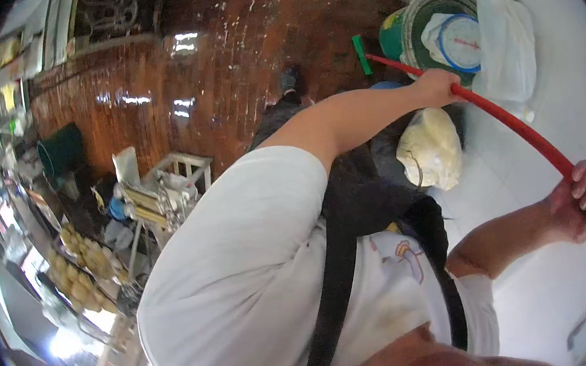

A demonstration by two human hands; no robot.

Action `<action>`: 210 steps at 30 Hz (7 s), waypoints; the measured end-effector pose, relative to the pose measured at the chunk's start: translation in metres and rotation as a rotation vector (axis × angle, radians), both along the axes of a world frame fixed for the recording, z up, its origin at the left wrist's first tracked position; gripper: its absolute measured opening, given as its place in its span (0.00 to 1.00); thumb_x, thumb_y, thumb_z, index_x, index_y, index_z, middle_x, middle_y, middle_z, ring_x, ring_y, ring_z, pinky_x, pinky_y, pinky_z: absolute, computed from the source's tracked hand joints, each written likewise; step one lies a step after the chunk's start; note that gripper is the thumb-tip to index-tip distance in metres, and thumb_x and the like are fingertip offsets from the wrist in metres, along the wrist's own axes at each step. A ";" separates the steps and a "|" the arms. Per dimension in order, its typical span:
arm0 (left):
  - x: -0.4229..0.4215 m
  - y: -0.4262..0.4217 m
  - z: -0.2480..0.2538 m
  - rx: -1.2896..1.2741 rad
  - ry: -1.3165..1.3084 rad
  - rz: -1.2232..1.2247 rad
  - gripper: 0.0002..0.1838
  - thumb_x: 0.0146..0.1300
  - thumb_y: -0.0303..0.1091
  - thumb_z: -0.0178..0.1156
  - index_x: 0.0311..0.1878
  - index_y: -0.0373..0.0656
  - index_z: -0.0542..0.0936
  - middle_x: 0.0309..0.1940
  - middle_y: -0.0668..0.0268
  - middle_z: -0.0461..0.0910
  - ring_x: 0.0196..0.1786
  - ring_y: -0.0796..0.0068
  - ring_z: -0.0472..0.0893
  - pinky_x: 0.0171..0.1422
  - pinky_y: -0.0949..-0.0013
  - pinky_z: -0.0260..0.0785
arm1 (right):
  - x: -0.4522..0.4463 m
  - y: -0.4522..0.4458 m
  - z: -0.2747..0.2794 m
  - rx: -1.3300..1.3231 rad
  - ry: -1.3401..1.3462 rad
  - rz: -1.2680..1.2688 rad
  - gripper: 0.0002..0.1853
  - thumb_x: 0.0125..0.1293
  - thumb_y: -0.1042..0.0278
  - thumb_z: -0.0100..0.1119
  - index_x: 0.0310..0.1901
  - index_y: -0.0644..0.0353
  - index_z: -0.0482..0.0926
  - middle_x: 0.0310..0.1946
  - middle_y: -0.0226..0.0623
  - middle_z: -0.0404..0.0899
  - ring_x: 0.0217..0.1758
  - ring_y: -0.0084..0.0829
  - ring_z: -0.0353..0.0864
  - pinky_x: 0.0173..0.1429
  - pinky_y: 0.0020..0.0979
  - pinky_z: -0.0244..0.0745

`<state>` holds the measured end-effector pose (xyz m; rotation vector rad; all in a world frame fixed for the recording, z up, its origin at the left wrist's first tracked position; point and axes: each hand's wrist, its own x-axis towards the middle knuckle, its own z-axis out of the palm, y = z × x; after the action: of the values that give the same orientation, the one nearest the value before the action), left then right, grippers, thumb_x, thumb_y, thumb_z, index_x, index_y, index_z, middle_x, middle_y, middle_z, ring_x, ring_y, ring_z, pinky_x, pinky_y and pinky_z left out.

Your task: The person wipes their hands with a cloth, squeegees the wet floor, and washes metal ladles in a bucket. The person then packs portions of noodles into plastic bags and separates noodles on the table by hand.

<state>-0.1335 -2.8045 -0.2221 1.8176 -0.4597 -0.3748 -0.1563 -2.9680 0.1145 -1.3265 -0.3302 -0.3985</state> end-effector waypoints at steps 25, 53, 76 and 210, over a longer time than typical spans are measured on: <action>-0.013 0.134 -0.033 0.204 0.123 0.599 0.07 0.56 0.40 0.66 0.37 0.51 0.86 0.32 0.57 0.85 0.42 0.49 0.84 0.47 0.48 0.76 | 0.132 0.103 0.004 -0.887 0.293 0.387 0.25 0.80 0.56 0.42 0.53 0.73 0.80 0.35 0.40 0.79 0.48 0.36 0.78 0.62 0.41 0.72; -0.612 0.422 -0.196 1.166 0.573 1.022 0.19 0.60 0.54 0.67 0.37 0.45 0.87 0.36 0.57 0.87 0.42 0.54 0.86 0.50 0.51 0.77 | -0.266 0.455 -0.254 -1.796 -0.178 1.588 0.20 0.71 0.52 0.57 0.61 0.45 0.79 0.39 0.47 0.85 0.46 0.48 0.86 0.49 0.52 0.80; -0.436 0.399 -0.143 0.732 0.562 1.190 0.14 0.65 0.46 0.63 0.40 0.45 0.86 0.38 0.56 0.83 0.44 0.50 0.82 0.53 0.49 0.73 | -0.110 0.452 -0.200 -1.629 0.129 1.551 0.19 0.69 0.58 0.58 0.58 0.52 0.83 0.44 0.48 0.86 0.45 0.47 0.86 0.51 0.45 0.80; 0.050 0.788 -0.148 0.766 0.247 0.988 0.16 0.66 0.51 0.61 0.43 0.49 0.87 0.37 0.56 0.86 0.47 0.51 0.84 0.55 0.50 0.75 | 0.320 0.789 -0.146 -1.776 -0.069 1.391 0.22 0.67 0.56 0.60 0.61 0.50 0.81 0.45 0.47 0.87 0.49 0.50 0.85 0.55 0.47 0.79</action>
<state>-0.0839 -2.0167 -0.3700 2.4173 0.8687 -0.0603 0.1641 -2.1789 -0.0315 -2.2446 -1.7551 1.3746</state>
